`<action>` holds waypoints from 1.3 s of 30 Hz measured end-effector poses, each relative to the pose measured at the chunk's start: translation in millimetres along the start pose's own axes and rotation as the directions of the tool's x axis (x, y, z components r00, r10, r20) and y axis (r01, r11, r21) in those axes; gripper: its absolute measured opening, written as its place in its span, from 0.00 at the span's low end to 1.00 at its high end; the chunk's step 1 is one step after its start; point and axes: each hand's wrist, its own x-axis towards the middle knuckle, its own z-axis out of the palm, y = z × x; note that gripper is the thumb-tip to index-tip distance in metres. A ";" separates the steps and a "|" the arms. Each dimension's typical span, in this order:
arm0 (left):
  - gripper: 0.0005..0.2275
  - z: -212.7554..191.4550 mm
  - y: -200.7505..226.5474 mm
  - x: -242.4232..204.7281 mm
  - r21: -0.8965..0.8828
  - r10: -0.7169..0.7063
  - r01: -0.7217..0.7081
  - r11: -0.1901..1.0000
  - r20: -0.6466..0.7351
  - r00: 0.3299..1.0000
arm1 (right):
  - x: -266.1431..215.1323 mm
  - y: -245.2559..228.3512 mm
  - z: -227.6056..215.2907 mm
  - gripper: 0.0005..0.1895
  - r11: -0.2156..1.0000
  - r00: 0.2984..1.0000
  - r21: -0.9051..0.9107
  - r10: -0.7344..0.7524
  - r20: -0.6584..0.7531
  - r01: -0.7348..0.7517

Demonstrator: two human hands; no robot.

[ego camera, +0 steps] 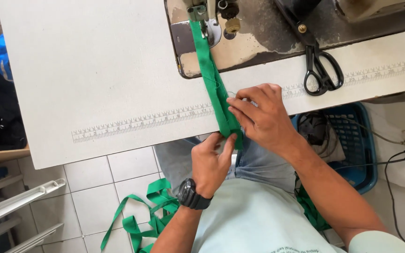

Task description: Sewing green fabric straps using an industrial sewing machine

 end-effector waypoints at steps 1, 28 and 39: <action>0.09 3.7 -7.6 -7.2 0.000 -0.003 0.003 1.000 0.002 1.000 | -1.7 0.6 -0.2 0.05 1.000 1.000 0.000 0.003 0.002 -0.003; 0.17 6.7 -1.4 -62.1 0.077 -0.190 0.185 0.980 0.071 0.979 | 5.4 -1.2 -4.2 0.08 0.995 0.977 0.075 -0.073 0.200 0.059; 0.20 15.9 -6.3 -75.8 0.098 -0.103 0.093 0.991 0.101 0.990 | 20.1 -73.0 -19.3 0.31 0.422 0.500 0.270 0.753 0.426 -0.865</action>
